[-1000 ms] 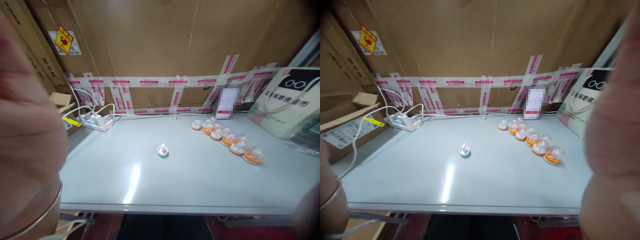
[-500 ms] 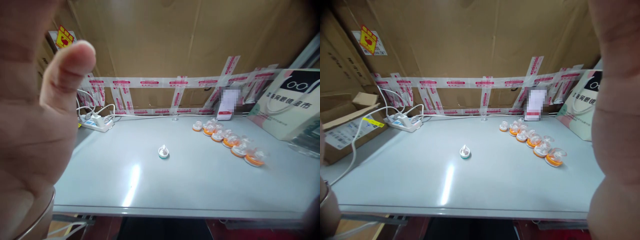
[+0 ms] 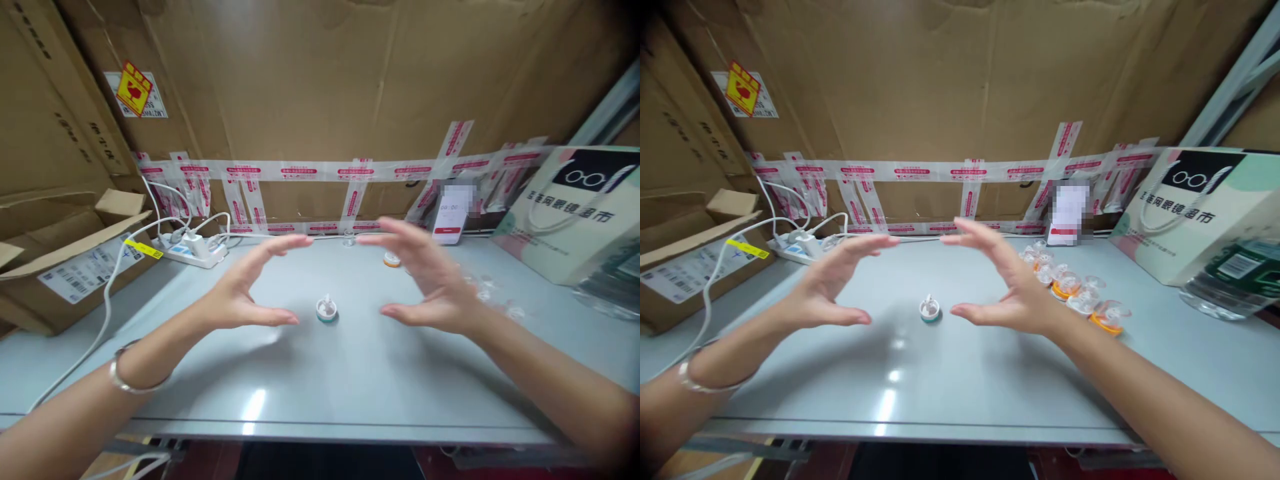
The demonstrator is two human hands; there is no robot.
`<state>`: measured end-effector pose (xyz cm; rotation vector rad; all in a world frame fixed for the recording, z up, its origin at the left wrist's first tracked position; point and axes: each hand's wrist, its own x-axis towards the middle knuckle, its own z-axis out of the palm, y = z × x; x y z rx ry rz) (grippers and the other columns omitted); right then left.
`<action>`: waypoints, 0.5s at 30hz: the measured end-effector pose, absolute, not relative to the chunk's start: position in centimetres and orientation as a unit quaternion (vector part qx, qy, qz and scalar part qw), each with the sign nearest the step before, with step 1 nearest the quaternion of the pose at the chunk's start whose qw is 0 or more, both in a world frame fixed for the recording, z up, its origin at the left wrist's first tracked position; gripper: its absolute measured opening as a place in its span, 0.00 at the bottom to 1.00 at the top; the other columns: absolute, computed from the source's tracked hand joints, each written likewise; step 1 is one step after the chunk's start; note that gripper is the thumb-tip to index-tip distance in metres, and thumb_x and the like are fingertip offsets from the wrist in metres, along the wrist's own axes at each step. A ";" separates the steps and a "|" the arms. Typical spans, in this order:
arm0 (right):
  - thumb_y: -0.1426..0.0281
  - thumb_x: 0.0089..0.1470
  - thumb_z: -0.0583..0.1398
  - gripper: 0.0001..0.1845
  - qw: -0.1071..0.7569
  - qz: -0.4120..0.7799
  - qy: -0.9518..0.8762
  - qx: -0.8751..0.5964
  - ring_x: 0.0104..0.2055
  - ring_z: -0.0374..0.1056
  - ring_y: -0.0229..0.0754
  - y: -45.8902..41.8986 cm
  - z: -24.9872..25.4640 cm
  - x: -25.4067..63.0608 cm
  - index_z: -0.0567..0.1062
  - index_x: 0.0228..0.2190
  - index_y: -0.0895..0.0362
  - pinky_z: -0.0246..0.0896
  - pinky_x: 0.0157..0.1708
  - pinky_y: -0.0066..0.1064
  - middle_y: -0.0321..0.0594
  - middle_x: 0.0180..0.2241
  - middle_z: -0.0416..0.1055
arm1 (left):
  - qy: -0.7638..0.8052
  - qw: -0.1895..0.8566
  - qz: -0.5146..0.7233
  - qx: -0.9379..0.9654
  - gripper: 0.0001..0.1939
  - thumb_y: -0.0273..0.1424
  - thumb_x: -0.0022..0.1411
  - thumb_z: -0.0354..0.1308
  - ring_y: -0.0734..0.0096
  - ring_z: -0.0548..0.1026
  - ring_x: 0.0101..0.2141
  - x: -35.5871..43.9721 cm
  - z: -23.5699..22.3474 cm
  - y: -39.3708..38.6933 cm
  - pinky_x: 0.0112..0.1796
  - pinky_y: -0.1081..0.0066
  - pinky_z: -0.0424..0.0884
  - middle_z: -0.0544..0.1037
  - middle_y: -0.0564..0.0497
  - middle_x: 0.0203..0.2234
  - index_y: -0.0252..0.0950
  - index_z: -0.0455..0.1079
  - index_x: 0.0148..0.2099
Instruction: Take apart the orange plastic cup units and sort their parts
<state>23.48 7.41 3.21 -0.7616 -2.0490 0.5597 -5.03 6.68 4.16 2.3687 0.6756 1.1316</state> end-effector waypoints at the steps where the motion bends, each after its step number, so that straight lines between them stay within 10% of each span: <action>1: 0.64 0.39 0.66 0.45 0.391 0.227 -0.843 -0.290 0.57 0.54 0.50 8.0 2.2 23.1 0.51 0.56 0.44 0.47 0.56 0.46 0.39 0.53 0.61 | 0.279 0.232 0.374 0.854 0.38 0.39 0.46 0.65 0.55 0.59 0.55 -5.2 2.8 7.3 0.53 0.55 0.58 0.62 0.48 0.55 0.43 0.54 0.58; 15: 0.64 0.45 0.62 0.17 0.286 0.250 -0.875 -0.301 0.37 0.65 0.40 10.6 -3.4 19.3 0.70 0.39 0.55 0.61 0.38 0.31 0.40 0.35 0.69 | 0.387 0.256 0.267 0.845 0.23 0.43 0.45 0.63 0.64 0.69 0.40 -2.3 -3.3 9.5 0.43 0.65 0.64 0.71 0.48 0.37 0.37 0.68 0.42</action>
